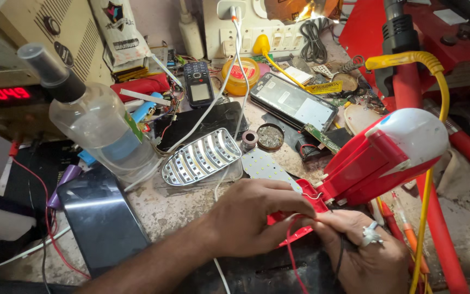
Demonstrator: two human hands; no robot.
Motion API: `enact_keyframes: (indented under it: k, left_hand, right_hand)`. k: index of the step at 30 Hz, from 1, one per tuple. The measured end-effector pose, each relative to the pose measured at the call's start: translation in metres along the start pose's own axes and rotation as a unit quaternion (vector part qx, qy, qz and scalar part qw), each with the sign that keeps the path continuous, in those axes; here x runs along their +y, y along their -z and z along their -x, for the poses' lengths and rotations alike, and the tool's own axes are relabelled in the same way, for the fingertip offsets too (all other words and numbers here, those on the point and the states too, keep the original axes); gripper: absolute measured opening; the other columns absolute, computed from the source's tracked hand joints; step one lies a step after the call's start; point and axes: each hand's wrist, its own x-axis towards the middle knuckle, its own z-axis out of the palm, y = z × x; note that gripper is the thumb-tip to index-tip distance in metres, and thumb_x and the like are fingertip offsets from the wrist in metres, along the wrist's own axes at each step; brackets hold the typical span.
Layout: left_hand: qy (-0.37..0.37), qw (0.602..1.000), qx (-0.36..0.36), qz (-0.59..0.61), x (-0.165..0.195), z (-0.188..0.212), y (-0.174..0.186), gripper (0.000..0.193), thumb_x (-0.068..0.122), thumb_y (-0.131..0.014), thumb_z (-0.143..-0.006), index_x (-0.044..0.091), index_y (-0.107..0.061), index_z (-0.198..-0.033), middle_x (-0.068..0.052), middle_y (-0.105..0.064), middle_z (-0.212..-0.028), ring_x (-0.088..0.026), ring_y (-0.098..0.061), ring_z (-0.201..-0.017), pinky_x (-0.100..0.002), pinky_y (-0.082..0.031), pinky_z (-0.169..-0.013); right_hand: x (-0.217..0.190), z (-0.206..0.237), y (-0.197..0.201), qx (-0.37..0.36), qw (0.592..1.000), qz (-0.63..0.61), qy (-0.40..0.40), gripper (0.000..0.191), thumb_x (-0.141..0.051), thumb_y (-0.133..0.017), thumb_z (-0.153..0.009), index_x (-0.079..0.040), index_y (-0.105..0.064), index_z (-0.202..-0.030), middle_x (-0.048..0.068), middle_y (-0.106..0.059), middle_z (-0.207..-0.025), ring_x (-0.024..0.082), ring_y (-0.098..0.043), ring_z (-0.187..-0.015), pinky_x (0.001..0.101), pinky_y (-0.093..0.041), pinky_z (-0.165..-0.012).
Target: The person disassembles a small LED light fixture on a cluttered workbench. They use a screwdriver to remove screws, separate the clear cover from the red housing, and detach the LED panel. The person then connects red and black wires to the LED panel terminals and places the panel back into the housing.
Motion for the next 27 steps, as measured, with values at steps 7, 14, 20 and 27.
enact_keyframes:
  k: [7, 14, 20, 27]
  left_hand:
    - [-0.075, 0.995, -0.039, -0.054, -0.010, 0.005, 0.015, 0.015, 0.019, -0.071, -0.090, 0.016, -0.074, -0.104, -0.003, -0.075, -0.098, -0.024, -0.075, -0.090, -0.037, -0.059, -0.074]
    - [-0.084, 0.977, 0.003, -0.196, -0.020, 0.003, 0.017, 0.055, 0.029, -0.076, -0.082, 0.009, -0.064, -0.131, -0.014, -0.064, -0.135, -0.033, -0.055, -0.131, -0.047, -0.042, -0.108]
    - [-0.068, 0.963, -0.034, -0.257, -0.028, -0.001, 0.012, 0.070, 0.039, -0.078, -0.080, 0.005, -0.056, -0.138, -0.018, -0.057, -0.138, -0.036, -0.038, -0.144, -0.058, -0.018, -0.119]
    - [-0.058, 0.965, 0.005, -0.256, -0.015, -0.005, 0.018, 0.066, 0.051, -0.079, -0.079, 0.007, -0.063, -0.125, -0.013, -0.064, -0.117, -0.034, -0.062, -0.116, -0.048, -0.043, -0.105]
  right_hand:
    - [-0.008, 0.010, -0.003, -0.003, 0.999, 0.031, 0.007, 0.022, -0.006, -0.084, -0.077, -0.010, -0.078, -0.097, 0.007, -0.076, -0.086, 0.014, -0.077, -0.077, 0.0269, -0.061, -0.070]
    - [-0.012, 0.002, 0.002, 0.018, 0.993, 0.050, 0.101, 0.025, -0.007, -0.087, -0.073, -0.010, -0.074, -0.094, 0.006, -0.070, -0.086, 0.018, -0.072, -0.081, 0.0306, -0.059, -0.075]
    - [-0.018, 0.010, 0.004, -0.002, 0.989, 0.117, 0.086, 0.022, -0.009, -0.088, -0.072, -0.013, -0.077, -0.090, 0.006, -0.070, -0.080, 0.022, -0.071, -0.074, 0.0336, -0.058, -0.068]
    - [-0.002, 0.020, 0.022, 0.029, 0.989, 0.143, -0.033, 0.022, -0.009, -0.084, -0.077, -0.011, -0.076, -0.098, 0.007, -0.073, -0.090, 0.020, -0.075, -0.080, 0.0334, -0.059, -0.073]
